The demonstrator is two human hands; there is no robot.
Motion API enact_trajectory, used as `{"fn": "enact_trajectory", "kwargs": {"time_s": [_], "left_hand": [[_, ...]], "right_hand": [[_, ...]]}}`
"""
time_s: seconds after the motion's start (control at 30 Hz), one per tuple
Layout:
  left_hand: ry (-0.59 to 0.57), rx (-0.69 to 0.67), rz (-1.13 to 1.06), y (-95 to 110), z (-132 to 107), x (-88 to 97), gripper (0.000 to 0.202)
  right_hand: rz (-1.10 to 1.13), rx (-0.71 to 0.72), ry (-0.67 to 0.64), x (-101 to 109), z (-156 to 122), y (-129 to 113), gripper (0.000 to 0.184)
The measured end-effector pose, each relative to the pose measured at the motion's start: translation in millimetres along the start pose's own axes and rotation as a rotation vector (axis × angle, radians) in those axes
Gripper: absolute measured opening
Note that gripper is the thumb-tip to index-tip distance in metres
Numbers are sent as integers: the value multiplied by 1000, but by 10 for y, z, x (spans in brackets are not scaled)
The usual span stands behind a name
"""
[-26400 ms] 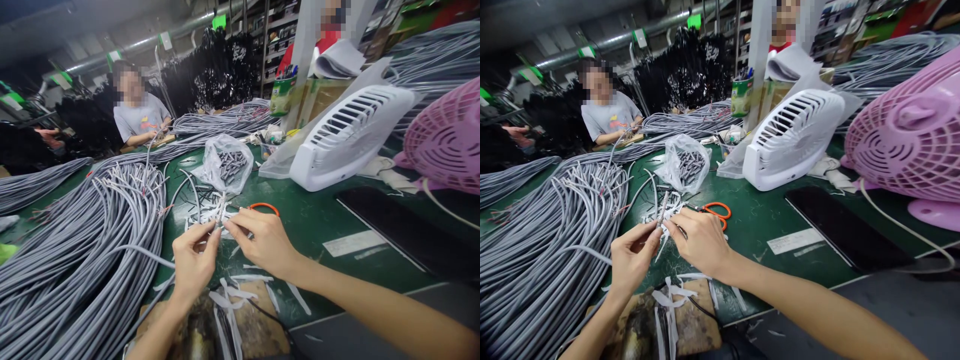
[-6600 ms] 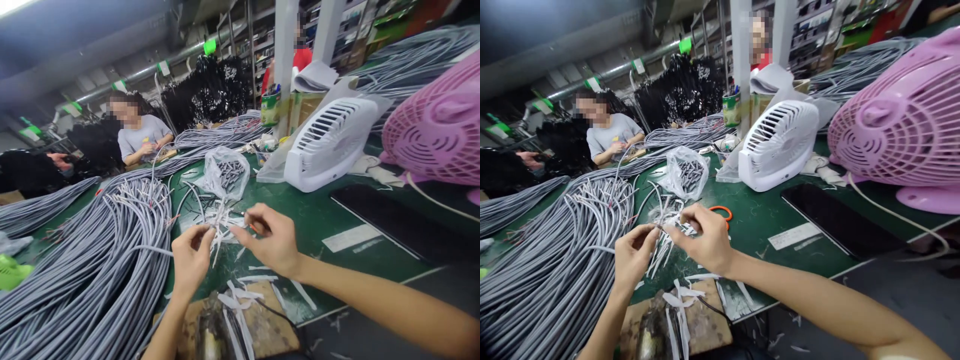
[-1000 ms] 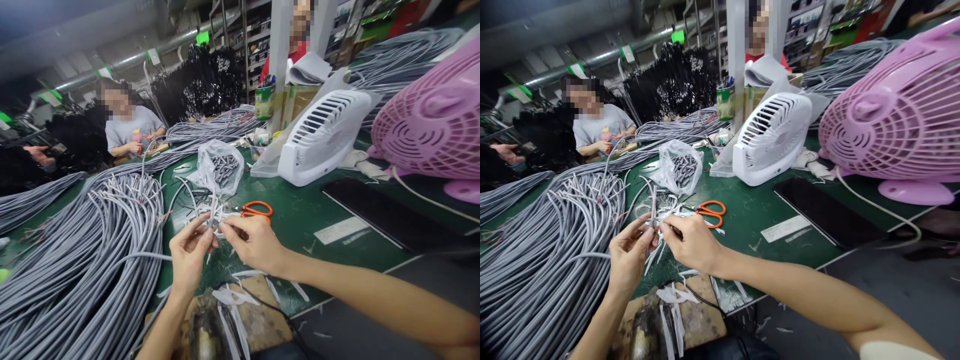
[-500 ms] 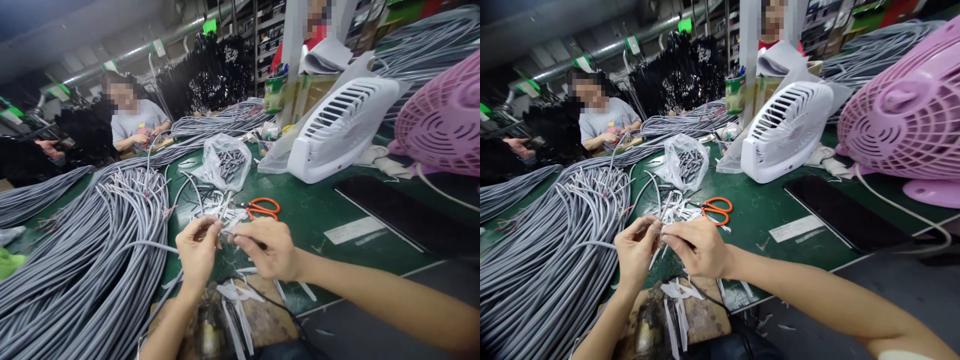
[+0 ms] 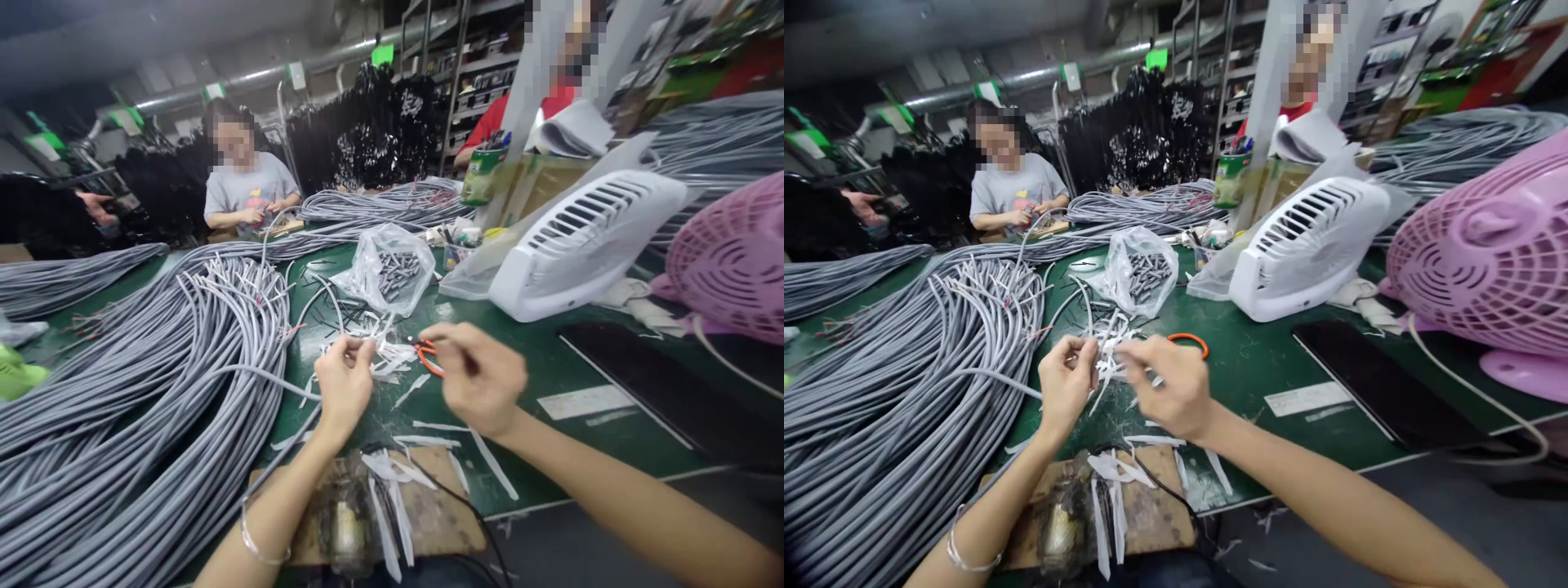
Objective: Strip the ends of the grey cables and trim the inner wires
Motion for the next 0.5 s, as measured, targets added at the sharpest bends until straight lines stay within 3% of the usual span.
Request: {"fn": "enact_trajectory", "kwargs": {"time_s": [0.1,0.27,0.5], "left_hand": [[-41,33,-78,106,-66,0,26],[-84,97,-178,200,-82,-4,32],[-132,214,-292,171,-134,52,32]], "right_hand": [[-6,178,-137,-97,-65,0,8],[-124,125,-247,-213,-136,47,13],[-21,190,-311,-196,-166,4,19]]}}
Point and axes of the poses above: each hand's wrist, its own z-axis towards the middle knuckle, its own x-axis out of the back of the hand, y = z × x, the point moved 1 cm from there along z, towards the middle knuckle, and after that the axes turned 12 degrees about -z, right-handed, at the moved point
